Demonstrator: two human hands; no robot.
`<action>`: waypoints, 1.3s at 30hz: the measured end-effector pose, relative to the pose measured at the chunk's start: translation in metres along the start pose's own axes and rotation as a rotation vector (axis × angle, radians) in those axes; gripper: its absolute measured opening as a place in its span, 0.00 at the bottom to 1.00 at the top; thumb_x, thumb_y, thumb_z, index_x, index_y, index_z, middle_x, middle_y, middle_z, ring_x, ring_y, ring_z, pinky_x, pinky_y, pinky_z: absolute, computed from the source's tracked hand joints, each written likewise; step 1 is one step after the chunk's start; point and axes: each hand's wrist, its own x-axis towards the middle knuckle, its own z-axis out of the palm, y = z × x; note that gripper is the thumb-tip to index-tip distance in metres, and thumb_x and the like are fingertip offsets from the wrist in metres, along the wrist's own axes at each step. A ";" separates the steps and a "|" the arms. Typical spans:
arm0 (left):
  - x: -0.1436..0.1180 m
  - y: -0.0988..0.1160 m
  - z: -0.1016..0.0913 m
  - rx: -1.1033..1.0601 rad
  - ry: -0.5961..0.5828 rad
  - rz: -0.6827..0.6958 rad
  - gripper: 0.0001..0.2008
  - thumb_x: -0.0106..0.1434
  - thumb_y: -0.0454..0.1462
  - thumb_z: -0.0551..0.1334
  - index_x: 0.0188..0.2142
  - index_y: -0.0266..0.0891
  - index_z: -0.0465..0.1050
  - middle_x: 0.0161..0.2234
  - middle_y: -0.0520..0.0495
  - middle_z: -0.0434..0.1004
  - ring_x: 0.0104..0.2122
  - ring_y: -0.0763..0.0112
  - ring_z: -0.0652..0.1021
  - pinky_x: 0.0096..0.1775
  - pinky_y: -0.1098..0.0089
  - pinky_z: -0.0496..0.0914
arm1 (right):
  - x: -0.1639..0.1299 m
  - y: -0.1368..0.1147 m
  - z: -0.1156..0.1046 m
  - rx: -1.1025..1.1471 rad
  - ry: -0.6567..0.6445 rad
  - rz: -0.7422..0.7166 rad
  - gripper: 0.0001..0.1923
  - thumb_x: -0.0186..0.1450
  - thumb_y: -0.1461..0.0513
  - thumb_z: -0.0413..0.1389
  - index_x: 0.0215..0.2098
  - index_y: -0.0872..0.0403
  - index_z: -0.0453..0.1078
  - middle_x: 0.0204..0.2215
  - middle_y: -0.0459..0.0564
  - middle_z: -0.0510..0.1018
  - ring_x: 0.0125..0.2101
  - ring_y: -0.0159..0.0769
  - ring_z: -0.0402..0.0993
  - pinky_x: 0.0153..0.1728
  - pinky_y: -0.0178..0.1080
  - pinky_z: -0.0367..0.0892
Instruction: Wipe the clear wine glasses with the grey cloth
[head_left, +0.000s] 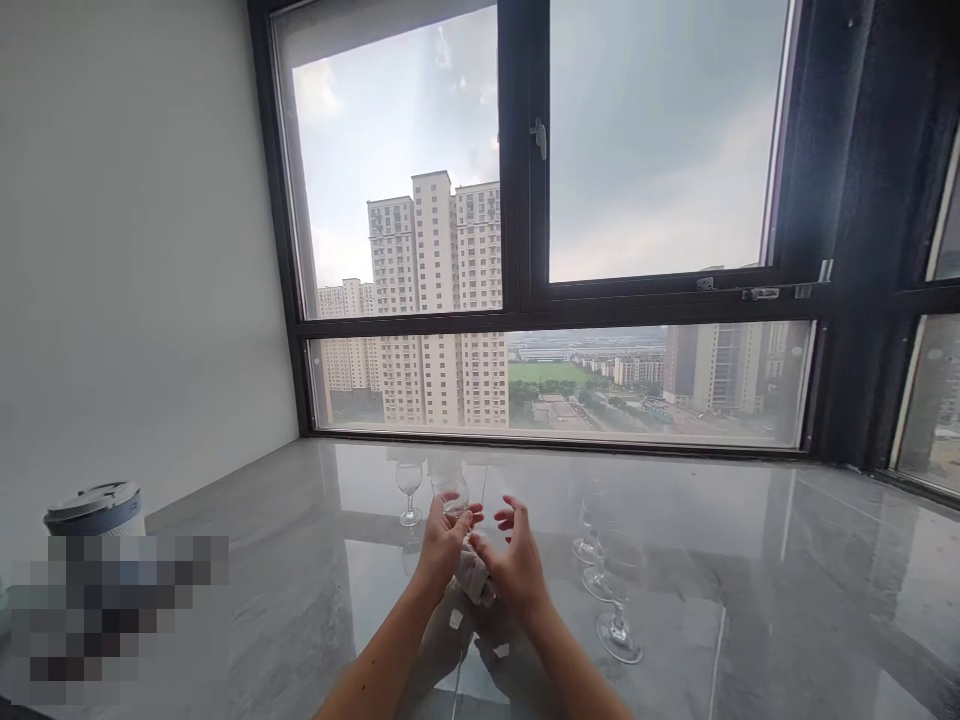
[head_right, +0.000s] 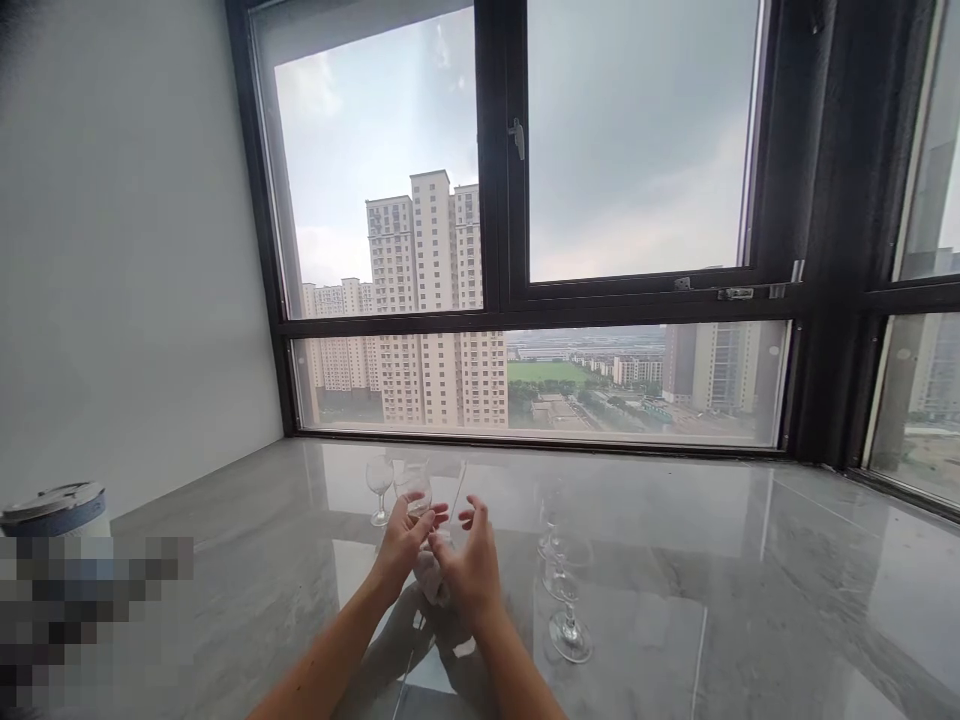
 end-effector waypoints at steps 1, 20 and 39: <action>0.000 -0.003 0.000 0.030 -0.029 0.003 0.29 0.51 0.46 0.73 0.46 0.42 0.61 0.39 0.41 0.84 0.38 0.59 0.84 0.40 0.63 0.73 | 0.000 -0.002 -0.001 0.026 0.033 -0.021 0.36 0.55 0.55 0.63 0.59 0.51 0.57 0.45 0.52 0.75 0.45 0.45 0.74 0.47 0.47 0.69; -0.006 -0.026 0.000 0.546 -0.390 0.100 0.16 0.56 0.36 0.67 0.44 0.41 0.69 0.39 0.47 0.78 0.40 0.66 0.78 0.38 0.69 0.68 | 0.003 -0.011 -0.009 0.131 0.154 -0.003 0.36 0.60 0.54 0.61 0.63 0.49 0.53 0.47 0.54 0.77 0.45 0.45 0.76 0.40 0.45 0.73; 0.005 -0.015 -0.018 1.162 0.008 0.224 0.13 0.55 0.32 0.57 0.40 0.39 0.74 0.45 0.42 0.73 0.49 0.59 0.72 0.54 0.62 0.65 | 0.015 0.011 -0.025 -0.171 0.342 -0.020 0.35 0.62 0.53 0.57 0.63 0.50 0.52 0.51 0.57 0.74 0.48 0.49 0.71 0.39 0.44 0.70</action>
